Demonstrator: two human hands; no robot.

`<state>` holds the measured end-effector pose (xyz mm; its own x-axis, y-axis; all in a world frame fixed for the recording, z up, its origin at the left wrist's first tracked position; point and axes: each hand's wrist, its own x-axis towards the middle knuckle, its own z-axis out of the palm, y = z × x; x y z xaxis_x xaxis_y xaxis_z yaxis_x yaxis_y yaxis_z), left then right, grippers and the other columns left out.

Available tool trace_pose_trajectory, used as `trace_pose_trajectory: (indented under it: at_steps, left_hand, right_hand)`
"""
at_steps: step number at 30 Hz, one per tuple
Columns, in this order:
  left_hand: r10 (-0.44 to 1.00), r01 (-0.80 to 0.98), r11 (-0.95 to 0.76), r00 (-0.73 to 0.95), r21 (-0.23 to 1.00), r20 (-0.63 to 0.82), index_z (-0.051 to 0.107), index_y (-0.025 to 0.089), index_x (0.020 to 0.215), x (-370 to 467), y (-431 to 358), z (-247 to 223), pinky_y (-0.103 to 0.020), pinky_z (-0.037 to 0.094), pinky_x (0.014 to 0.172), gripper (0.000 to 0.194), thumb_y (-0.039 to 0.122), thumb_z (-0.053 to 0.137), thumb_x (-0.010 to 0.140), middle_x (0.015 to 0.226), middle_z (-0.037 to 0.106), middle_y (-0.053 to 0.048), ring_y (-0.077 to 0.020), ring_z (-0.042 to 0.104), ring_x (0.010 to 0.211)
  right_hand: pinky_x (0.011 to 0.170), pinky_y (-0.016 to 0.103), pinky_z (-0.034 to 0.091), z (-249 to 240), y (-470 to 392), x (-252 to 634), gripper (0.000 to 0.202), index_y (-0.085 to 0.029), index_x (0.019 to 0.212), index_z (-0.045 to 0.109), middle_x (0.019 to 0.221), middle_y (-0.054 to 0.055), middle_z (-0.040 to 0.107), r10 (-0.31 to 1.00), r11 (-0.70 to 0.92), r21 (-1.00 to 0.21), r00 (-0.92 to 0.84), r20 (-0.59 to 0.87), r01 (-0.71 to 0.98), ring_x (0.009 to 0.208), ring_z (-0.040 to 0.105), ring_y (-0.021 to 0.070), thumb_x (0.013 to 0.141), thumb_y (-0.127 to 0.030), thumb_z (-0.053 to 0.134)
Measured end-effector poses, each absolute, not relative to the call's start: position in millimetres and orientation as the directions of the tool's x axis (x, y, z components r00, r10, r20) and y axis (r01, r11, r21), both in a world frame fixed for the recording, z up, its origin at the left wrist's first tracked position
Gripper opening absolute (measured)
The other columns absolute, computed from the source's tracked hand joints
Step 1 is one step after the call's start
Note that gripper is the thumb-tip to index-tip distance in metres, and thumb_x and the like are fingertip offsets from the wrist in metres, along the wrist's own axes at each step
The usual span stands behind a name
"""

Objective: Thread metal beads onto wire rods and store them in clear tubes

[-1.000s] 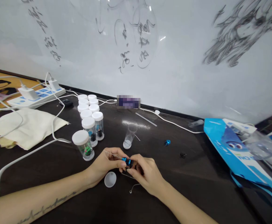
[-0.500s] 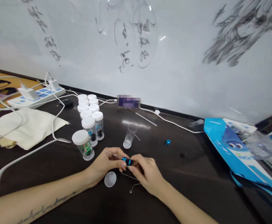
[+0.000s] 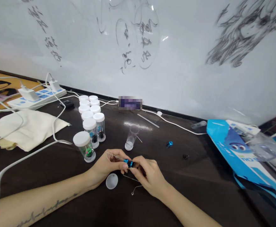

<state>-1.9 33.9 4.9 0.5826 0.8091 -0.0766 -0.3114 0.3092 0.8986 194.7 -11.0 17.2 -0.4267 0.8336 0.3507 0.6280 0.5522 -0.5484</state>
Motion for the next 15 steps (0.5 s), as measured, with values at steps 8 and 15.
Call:
trace_pose_trajectory:
  at_steps: [8, 15]
  left_hand:
    - [0.805, -0.317, 0.31, 0.589, 0.896, -0.07, 0.074, 0.012, 0.081, -2.5, 32.9, 4.2, -0.018, 0.049, 0.057, 0.018, 0.02, 0.083, 0.068, 0.068, 0.071, -0.003, -0.0088, 0.061, 0.057]
    - [0.811, -0.313, 0.301, 0.581, 0.901, -0.069, 0.074, 0.011, 0.08, -2.1, 33.4, 4.7, -0.019, 0.048, 0.056, 0.018, 0.02, 0.084, 0.068, 0.067, 0.071, -0.003, -0.009, 0.06, 0.056]
  right_hand:
    - [0.055, 0.024, 0.038, 18.1, -10.9, 195.0, 0.016, -0.02, 0.096, 0.054, 0.065, -0.003, 0.058, 0.836, 0.547, -0.574, -0.431, 0.34, 0.609, 0.051, 0.052, 0.0124, 0.098, -0.034, 0.049]
    - [0.054, 0.023, 0.039, 16.2, -11.6, 195.4, 0.013, -0.021, 0.097, 0.053, 0.066, -0.004, 0.06, 0.826, 0.563, -0.559, -0.434, 0.359, 0.609, 0.051, 0.053, 0.0112, 0.096, -0.033, 0.052]
